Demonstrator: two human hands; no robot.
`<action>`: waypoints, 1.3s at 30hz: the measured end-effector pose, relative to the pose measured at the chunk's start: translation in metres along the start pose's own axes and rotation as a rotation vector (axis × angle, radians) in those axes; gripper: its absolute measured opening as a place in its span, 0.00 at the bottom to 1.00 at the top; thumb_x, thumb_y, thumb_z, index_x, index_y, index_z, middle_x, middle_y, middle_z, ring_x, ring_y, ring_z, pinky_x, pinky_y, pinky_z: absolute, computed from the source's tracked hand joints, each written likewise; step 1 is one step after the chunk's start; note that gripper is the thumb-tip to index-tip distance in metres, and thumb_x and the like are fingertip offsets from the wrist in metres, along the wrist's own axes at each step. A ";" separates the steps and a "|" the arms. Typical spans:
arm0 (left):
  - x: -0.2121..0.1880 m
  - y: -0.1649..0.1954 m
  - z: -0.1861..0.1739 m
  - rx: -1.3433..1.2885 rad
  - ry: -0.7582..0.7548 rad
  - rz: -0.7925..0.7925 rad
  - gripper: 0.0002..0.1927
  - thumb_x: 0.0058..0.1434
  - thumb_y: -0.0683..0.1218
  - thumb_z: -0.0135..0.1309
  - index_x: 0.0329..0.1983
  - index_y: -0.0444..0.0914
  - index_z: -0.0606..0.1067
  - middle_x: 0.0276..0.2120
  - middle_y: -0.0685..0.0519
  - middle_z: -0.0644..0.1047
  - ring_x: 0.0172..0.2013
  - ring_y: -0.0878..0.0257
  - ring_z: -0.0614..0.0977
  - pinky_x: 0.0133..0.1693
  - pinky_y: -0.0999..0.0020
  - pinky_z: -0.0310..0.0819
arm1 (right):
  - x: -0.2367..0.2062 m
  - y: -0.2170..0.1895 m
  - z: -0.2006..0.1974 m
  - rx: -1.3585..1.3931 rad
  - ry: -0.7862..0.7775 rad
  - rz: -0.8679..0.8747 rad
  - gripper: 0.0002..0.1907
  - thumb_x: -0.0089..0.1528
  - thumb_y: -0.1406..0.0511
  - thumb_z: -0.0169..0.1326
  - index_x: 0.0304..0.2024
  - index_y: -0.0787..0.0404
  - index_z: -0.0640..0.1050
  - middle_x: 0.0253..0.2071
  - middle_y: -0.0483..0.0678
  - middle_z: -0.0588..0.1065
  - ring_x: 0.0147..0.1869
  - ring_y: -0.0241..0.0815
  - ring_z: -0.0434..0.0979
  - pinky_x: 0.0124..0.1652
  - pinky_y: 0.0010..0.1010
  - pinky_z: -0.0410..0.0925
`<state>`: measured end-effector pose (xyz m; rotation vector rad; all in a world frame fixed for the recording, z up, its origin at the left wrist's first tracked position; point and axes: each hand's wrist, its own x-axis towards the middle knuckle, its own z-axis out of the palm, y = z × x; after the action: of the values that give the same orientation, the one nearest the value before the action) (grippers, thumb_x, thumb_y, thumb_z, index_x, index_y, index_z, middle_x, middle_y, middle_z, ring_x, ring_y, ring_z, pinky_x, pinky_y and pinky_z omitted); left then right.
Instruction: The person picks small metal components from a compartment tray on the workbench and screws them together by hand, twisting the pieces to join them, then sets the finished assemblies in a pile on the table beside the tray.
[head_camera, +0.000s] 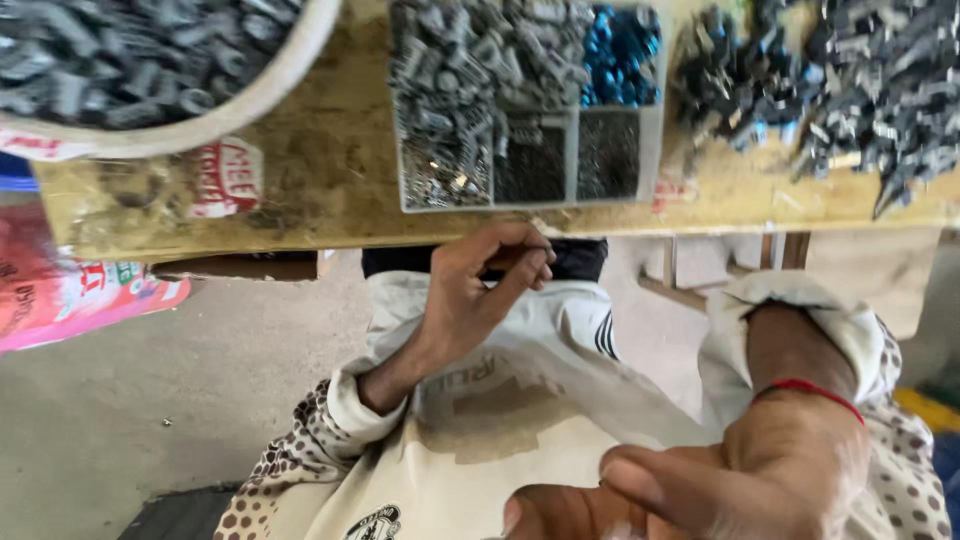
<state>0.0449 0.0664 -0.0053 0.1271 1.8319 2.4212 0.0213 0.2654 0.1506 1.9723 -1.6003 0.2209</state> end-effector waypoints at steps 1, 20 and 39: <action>-0.001 0.001 -0.002 -0.002 0.001 -0.003 0.07 0.71 0.34 0.54 0.51 0.29 0.74 0.42 0.49 0.80 0.40 0.67 0.84 0.43 0.72 0.85 | 0.002 0.005 -0.003 0.009 -0.016 -0.001 0.16 0.72 0.69 0.52 0.61 0.54 0.80 0.58 0.39 0.78 0.58 0.33 0.76 0.56 0.28 0.67; 0.001 -0.002 -0.008 -0.008 -0.042 -0.012 0.07 0.72 0.35 0.51 0.53 0.30 0.73 0.42 0.49 0.80 0.40 0.66 0.85 0.42 0.71 0.87 | 0.001 0.044 0.011 0.178 0.186 -0.215 0.13 0.69 0.76 0.53 0.55 0.67 0.81 0.54 0.48 0.80 0.58 0.36 0.81 0.57 0.25 0.72; -0.003 0.007 -0.012 -0.350 0.021 -0.106 0.07 0.76 0.35 0.48 0.54 0.30 0.71 0.45 0.50 0.77 0.42 0.67 0.82 0.44 0.71 0.84 | -0.017 0.002 0.082 0.668 0.031 1.431 0.10 0.57 0.76 0.64 0.39 0.64 0.78 0.43 0.51 0.78 0.44 0.39 0.80 0.42 0.27 0.73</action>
<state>0.0457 0.0523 -0.0022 -0.0231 1.3538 2.6256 -0.0035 0.2357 0.0768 0.7228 -2.8454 1.4285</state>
